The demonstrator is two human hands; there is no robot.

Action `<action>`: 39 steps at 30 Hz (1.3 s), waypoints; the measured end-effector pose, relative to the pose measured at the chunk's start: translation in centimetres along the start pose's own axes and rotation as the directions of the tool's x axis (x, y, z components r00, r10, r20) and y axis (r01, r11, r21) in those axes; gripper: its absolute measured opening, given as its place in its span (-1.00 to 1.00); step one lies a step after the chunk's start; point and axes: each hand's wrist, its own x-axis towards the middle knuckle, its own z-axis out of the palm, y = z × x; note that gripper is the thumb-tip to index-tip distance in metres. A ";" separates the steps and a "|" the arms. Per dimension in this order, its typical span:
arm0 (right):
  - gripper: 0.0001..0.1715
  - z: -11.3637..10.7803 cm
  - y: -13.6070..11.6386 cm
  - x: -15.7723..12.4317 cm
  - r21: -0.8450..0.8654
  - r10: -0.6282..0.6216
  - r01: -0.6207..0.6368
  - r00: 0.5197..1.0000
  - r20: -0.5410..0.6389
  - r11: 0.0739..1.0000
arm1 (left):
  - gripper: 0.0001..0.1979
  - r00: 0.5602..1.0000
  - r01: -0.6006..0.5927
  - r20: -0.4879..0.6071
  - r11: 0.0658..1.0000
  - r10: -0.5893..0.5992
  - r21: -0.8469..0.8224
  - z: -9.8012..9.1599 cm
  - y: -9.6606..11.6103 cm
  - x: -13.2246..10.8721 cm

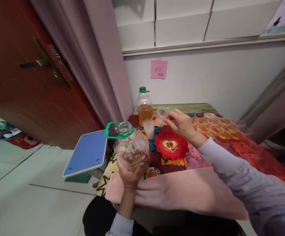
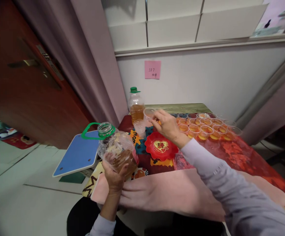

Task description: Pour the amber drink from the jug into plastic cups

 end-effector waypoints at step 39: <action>-0.38 3.7 4.6 -16.9 0.468 0.746 -0.598 0.617 -0.250 0.651 | -0.10 0.821 -0.480 0.519 0.203 -0.237 0.853 0.8 18.2 3.0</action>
